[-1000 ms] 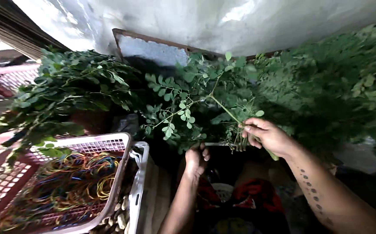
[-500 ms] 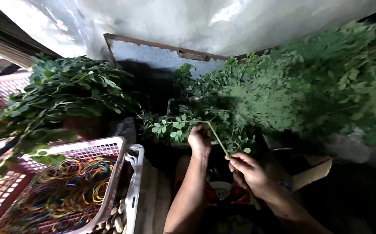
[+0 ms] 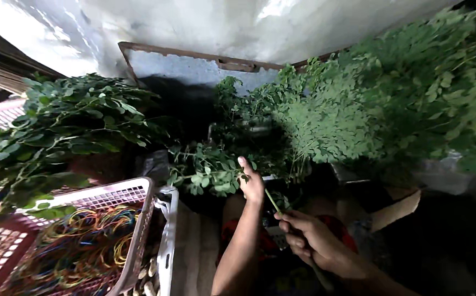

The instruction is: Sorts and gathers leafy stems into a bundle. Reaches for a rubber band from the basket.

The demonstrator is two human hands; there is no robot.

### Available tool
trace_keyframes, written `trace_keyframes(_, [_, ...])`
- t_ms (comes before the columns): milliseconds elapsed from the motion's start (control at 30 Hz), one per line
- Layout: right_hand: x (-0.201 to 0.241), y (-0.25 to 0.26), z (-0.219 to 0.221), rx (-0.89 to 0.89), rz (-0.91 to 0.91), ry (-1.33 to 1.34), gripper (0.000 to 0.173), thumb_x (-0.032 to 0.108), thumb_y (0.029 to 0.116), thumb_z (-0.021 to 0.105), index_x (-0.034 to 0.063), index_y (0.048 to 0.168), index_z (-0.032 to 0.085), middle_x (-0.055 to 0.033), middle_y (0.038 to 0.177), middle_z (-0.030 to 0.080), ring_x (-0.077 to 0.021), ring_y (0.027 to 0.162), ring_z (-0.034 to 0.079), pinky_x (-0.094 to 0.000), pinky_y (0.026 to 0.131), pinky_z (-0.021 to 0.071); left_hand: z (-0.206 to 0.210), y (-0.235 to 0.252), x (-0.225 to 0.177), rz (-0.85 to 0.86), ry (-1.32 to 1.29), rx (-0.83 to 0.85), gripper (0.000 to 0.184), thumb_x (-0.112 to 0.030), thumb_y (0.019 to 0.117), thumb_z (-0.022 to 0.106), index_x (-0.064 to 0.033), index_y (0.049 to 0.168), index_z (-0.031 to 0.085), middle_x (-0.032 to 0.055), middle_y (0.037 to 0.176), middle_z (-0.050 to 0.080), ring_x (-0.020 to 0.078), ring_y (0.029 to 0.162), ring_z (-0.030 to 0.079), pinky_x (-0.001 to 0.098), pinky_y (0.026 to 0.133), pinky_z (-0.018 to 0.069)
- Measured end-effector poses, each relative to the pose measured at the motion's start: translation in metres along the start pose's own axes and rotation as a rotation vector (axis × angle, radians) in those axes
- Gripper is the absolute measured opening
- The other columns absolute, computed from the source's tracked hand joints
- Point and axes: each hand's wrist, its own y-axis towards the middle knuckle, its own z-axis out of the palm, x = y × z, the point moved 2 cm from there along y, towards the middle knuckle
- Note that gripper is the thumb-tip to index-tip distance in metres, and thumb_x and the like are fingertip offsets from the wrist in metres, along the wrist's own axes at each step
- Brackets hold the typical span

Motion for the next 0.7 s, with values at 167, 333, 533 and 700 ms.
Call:
trace_keyframes(167, [0.009, -0.004, -0.003, 0.105, 0.191, 0.301, 0.024, 0.019, 0.1112, 0.037, 0.0082, 0.124, 0.054, 0.0022, 0.08, 0.056, 0.0001, 0.044, 0.044, -0.0123, 0.039, 0.0412, -0.008, -0.018, 0.01, 0.203, 0.59, 0.224, 0.047, -0.016, 0.1121, 0.035, 0.0074, 0.153, 0.041, 0.0297, 0.148, 0.052, 0.0389, 0.134, 0.056, 0.0477, 0.111, 0.0435])
trace_keyframes(333, [0.007, -0.004, -0.002, 0.197, 0.233, 0.493, 0.023, 0.019, 0.1107, 0.037, 0.0068, 0.122, 0.054, 0.0009, 0.08, 0.057, -0.0003, 0.044, 0.046, -0.0121, 0.04, 0.0427, -0.008, -0.028, 0.027, 0.125, 0.252, 0.004, 0.037, -0.009, 0.1089, 0.046, 0.0153, 0.136, 0.053, 0.0301, 0.129, 0.062, 0.0227, 0.115, 0.061, 0.0291, 0.102, 0.0452])
trace_keyframes(533, [-0.002, -0.015, 0.009, 0.277, 0.231, 0.568, 0.022, 0.019, 0.11, 0.039, 0.0076, 0.121, 0.055, 0.0021, 0.079, 0.056, -0.0001, 0.046, 0.047, -0.0119, 0.042, 0.0444, -0.027, -0.04, 0.006, -0.094, 0.032, -0.041, 0.056, -0.039, 0.1138, 0.029, 0.0, 0.149, 0.048, 0.0252, 0.132, 0.063, 0.0278, 0.119, 0.063, 0.0486, 0.103, 0.049])
trace_keyframes(700, [-0.017, -0.025, 0.013, 0.336, 0.237, 0.715, 0.022, 0.016, 0.1084, 0.038, 0.0075, 0.121, 0.053, 0.0012, 0.079, 0.057, -0.0008, 0.046, 0.049, -0.0128, 0.042, 0.0465, -0.025, -0.054, 0.003, -0.103, -0.134, -0.128, 0.056, -0.045, 0.1122, 0.033, 0.0004, 0.126, 0.063, 0.0102, 0.104, 0.069, 0.0096, 0.097, 0.066, 0.0332, 0.09, 0.0551])
